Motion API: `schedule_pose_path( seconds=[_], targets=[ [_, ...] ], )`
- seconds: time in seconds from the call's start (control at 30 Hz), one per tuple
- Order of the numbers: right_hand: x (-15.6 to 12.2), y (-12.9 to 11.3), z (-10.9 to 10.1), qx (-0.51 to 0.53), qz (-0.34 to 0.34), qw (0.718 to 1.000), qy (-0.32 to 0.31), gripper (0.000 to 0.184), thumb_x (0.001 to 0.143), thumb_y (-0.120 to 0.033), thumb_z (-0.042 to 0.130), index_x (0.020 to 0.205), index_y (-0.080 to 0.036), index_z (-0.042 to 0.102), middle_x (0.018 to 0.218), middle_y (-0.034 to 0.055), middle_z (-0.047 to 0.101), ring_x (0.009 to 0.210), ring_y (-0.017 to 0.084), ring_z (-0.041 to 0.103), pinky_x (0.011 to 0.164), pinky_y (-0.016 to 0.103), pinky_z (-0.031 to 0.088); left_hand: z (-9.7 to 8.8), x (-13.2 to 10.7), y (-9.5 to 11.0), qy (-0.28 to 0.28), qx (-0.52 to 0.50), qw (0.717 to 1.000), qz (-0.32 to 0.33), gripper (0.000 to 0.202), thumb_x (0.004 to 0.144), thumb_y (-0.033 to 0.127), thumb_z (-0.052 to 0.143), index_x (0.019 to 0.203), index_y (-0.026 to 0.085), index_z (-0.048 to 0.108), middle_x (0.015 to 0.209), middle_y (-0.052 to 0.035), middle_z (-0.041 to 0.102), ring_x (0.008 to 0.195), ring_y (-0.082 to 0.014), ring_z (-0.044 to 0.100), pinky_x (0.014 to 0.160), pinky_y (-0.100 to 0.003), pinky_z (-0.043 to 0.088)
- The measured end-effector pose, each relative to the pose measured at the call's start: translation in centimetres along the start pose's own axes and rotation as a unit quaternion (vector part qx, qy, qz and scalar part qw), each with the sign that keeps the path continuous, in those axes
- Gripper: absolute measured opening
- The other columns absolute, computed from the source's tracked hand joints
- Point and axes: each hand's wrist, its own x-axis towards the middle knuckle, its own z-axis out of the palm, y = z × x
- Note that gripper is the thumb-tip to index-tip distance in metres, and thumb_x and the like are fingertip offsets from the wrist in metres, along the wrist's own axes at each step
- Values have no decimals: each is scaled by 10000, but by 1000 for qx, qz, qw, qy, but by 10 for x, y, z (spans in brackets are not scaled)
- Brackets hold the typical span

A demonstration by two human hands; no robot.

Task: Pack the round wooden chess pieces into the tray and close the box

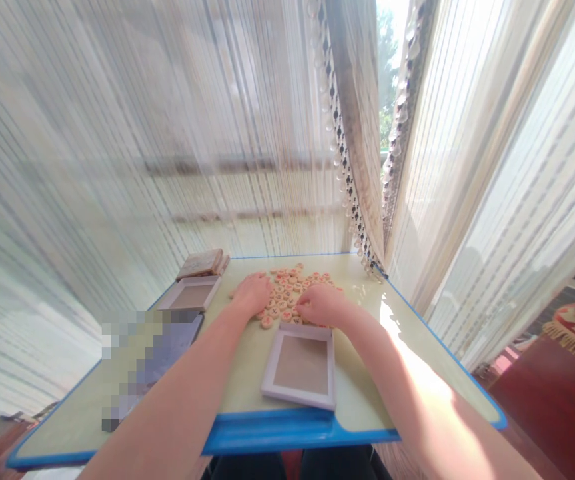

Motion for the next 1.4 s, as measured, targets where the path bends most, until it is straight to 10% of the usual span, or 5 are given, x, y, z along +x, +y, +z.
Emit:
schedule_pose_path(
  seconds=[0.43,0.7,1.17,1.4],
  targets=[
    [6,12,10,3,52,999,4,176,772,-340,568,858,-263,700,870,3,693,813,174,603,633,244,406,-41,-8,14,-2,-72,997,8,340,850,283,341,933,161,647,930,-98,675,867,-212,610,739,-295,451],
    [5,8,11,-22,70,995,75,257,825,-218,441,904,-233,685,941,34,687,901,187,584,731,265,412,-79,-37,31,-279,-120,941,149,250,662,367,607,869,250,684,783,14,681,699,-145,609,576,-217,416],
    [6,14,14,-22,46,997,51,169,792,-240,490,750,-214,651,828,21,661,806,157,572,701,238,409,-70,-33,21,-244,-43,960,133,238,631,284,622,853,207,660,831,-24,673,721,-168,592,600,-233,436],
    [29,17,16,10,99,988,115,280,835,-253,449,1003,-181,661,1041,69,651,939,172,582,863,271,420,-58,-25,11,-286,-80,947,121,157,610,273,638,753,226,686,771,8,686,692,-147,593,606,-224,440]
  ],
)
